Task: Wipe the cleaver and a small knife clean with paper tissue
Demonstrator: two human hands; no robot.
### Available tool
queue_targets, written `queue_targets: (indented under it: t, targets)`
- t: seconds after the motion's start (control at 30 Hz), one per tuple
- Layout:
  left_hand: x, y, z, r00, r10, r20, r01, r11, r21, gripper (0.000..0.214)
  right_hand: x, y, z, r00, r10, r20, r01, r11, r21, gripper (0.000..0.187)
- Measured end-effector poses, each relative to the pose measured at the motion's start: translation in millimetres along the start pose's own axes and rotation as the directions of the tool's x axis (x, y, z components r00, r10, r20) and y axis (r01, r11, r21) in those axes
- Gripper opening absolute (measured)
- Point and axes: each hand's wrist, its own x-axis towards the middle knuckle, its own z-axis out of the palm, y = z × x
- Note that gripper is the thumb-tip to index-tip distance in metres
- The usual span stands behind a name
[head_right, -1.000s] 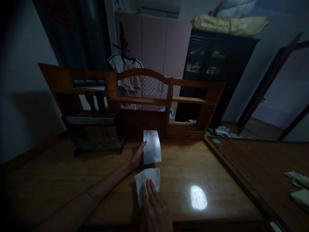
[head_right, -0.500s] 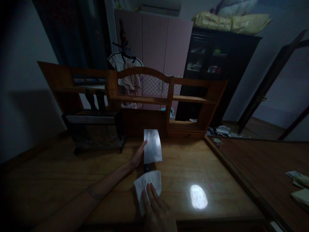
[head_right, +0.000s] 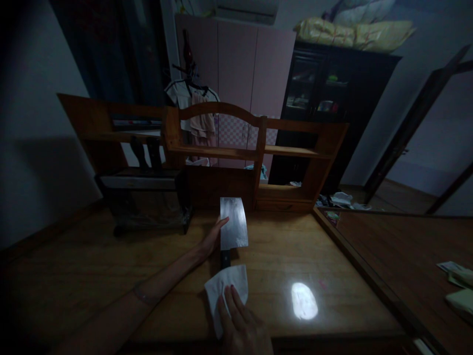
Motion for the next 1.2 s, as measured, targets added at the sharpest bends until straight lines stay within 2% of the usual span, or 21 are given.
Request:
queue_targets:
  t: [0.37, 0.67, 0.97, 1.2]
  targets:
    - [-1.2, -0.6, 0.0, 0.999, 0.038, -0.007, -0.038, 0.999, 0.023, 0.053, -5.7, 1.1, 2.7, 0.999, -0.011, 0.051, 0.01, 1.0, 0.024, 0.045]
    - [-4.0, -0.8, -1.4, 0.992, 0.102, 0.078, -0.117, 0.968, 0.22, 0.075, -10.0, -1.3, 4.9, 0.997, 0.018, 0.076, -0.022, 0.999, 0.046, 0.048]
    - [-1.7, 1.4, -2.1, 0.989, 0.118, 0.093, -0.136, 0.965, 0.223, 0.073, -8.5, -1.1, 5.7, 0.996, 0.021, 0.085, -0.025, 0.999, 0.043, 0.05]
    - [-4.8, 4.4, 0.8, 0.993, 0.09, 0.071, -0.103, 0.972, 0.212, 0.073, -8.9, -1.7, 4.7, 0.997, 0.02, 0.081, -0.024, 0.999, 0.049, 0.055]
